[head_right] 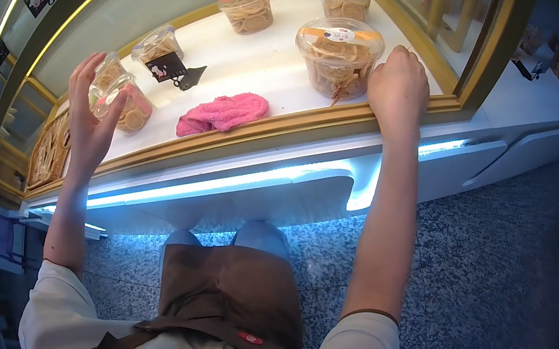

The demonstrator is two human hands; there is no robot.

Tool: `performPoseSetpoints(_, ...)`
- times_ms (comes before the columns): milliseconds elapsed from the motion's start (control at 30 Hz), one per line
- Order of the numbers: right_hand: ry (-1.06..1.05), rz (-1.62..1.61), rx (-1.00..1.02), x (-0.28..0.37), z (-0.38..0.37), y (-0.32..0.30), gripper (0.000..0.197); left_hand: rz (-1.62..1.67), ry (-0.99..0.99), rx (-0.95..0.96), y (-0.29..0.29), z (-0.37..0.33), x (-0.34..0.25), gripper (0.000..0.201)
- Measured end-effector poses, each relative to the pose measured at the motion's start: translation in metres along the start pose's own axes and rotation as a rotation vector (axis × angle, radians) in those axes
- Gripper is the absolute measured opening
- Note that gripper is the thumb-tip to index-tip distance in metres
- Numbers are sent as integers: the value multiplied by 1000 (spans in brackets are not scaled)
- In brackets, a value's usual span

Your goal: The person wipes the interior of a glass display case with a pink cloth, moving packaged food containers aside to reach the surfaces. They clean the white shelf and gold trim, then return the containers and wipe the glass front.

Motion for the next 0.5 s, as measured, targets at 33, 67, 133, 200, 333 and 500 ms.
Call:
performPoseSetpoints(33, -18, -16, -13, 1, 0, 1, 21, 79, 38, 53, 18, -19, -14, 55)
performPoseSetpoints(67, -38, -28, -31, 2, 0, 1, 17, 147, 2, 159, 41, -36, -26, 50)
performPoseSetpoints(133, -40, -53, -33, 3, 1, 1, 16, 131, 79, 297, 97, -65, -25, 47)
performPoseSetpoints(200, -40, -75, -36, 7, 1, -3, 15, 113, -3, 409, 160, -91, -11, 59)
performPoseSetpoints(333, -39, -96, -53, 8, 2, -7, 13, 20, -187, 525, 274, -127, 38, 93)
performPoseSetpoints(500, -26, -144, -87, 7, 3, -6, 14, 118, -347, 687, 333, -132, 72, 105)
Point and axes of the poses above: each hand's wrist, its own z-axis away from the middle knuckle, its own y-axis out of the palm, x = y × z, the point moved 6 cm from there along -z, towards the middle knuckle, and after that the axes turned 12 degrees about -x, right-handed, at the moved point
